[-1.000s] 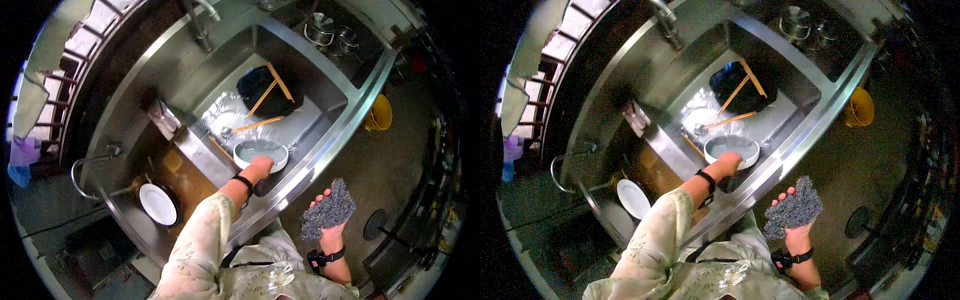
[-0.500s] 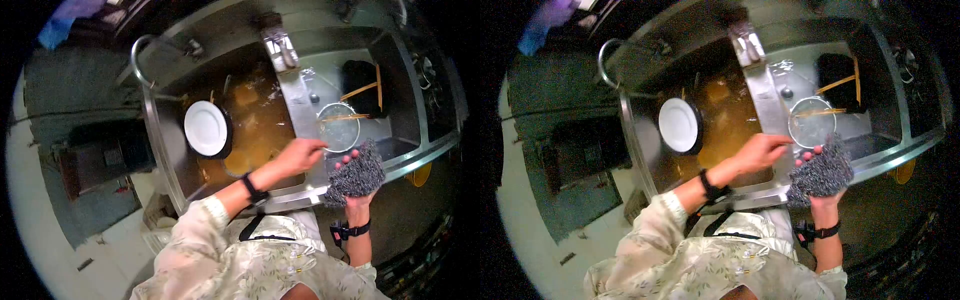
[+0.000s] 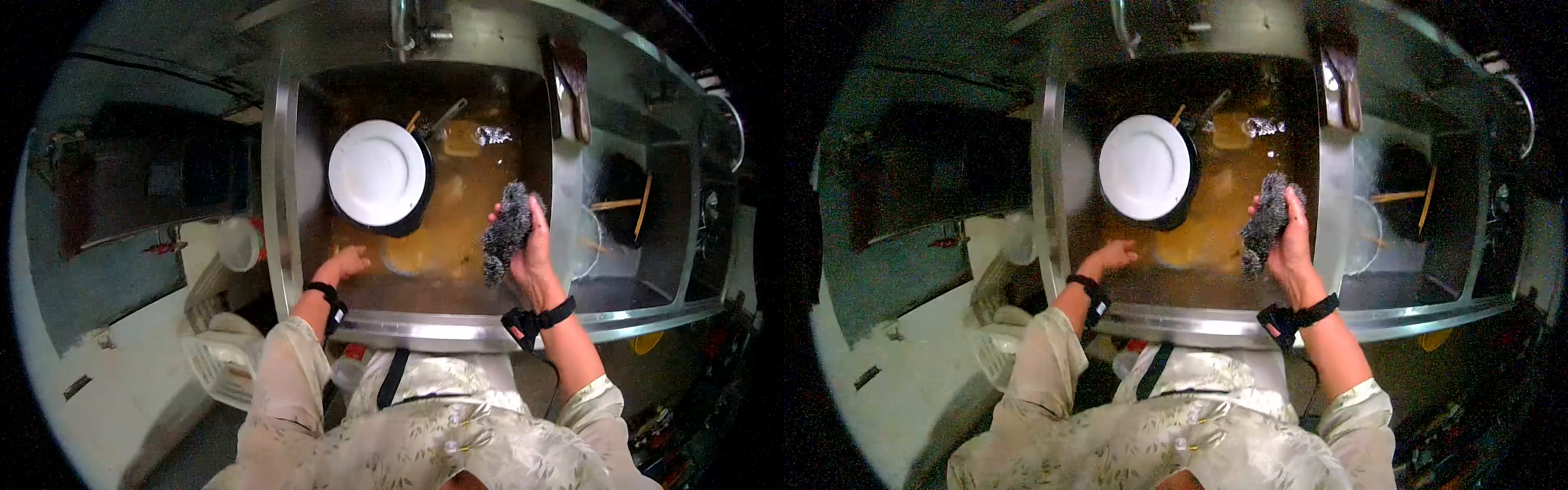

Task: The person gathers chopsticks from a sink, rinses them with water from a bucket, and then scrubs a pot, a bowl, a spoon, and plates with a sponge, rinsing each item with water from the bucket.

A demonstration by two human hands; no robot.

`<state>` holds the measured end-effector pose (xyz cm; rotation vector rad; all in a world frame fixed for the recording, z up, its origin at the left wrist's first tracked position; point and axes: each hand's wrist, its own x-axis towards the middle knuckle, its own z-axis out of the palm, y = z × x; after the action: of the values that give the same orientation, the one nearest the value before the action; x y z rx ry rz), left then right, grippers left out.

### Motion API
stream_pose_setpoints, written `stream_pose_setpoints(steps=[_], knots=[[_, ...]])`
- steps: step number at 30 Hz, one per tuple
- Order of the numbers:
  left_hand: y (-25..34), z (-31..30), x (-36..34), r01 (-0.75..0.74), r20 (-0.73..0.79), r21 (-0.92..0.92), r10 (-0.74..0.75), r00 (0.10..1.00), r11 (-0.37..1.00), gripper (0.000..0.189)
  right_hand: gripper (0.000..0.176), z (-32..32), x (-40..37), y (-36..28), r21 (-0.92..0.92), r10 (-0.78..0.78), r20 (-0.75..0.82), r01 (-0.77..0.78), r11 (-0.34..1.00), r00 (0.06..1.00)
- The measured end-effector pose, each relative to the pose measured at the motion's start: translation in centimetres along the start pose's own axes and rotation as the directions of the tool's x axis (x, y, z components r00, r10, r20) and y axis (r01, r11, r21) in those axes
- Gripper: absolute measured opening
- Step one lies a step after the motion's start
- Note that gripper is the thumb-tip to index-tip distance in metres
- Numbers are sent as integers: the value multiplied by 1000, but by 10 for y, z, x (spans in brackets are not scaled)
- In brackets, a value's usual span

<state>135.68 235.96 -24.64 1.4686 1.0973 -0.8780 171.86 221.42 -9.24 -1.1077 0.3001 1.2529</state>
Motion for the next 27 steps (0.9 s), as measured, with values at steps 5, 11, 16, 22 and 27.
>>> stream_pose_setpoints(steps=[5,11,16,22,27], knots=[[42,22,2,24,-10,75,-23,1000,997,64,30,37,34,9,-36,-82,-82,79,996,993],[-27,69,119,-71,125,-11,72,990,997,35,27,54,99,14,-14,-95,-114,94,995,989],[6,50,75,98,82,-612,-60,995,785,27,31,60,96,-3,112,-176,-44,180,977,983],[37,45,101,116,102,-27,-113,988,993,38,25,91,116,-76,206,-393,-5,385,900,920],[40,53,102,55,113,468,-122,986,882,43,65,152,139,-141,46,-377,96,374,926,921]])
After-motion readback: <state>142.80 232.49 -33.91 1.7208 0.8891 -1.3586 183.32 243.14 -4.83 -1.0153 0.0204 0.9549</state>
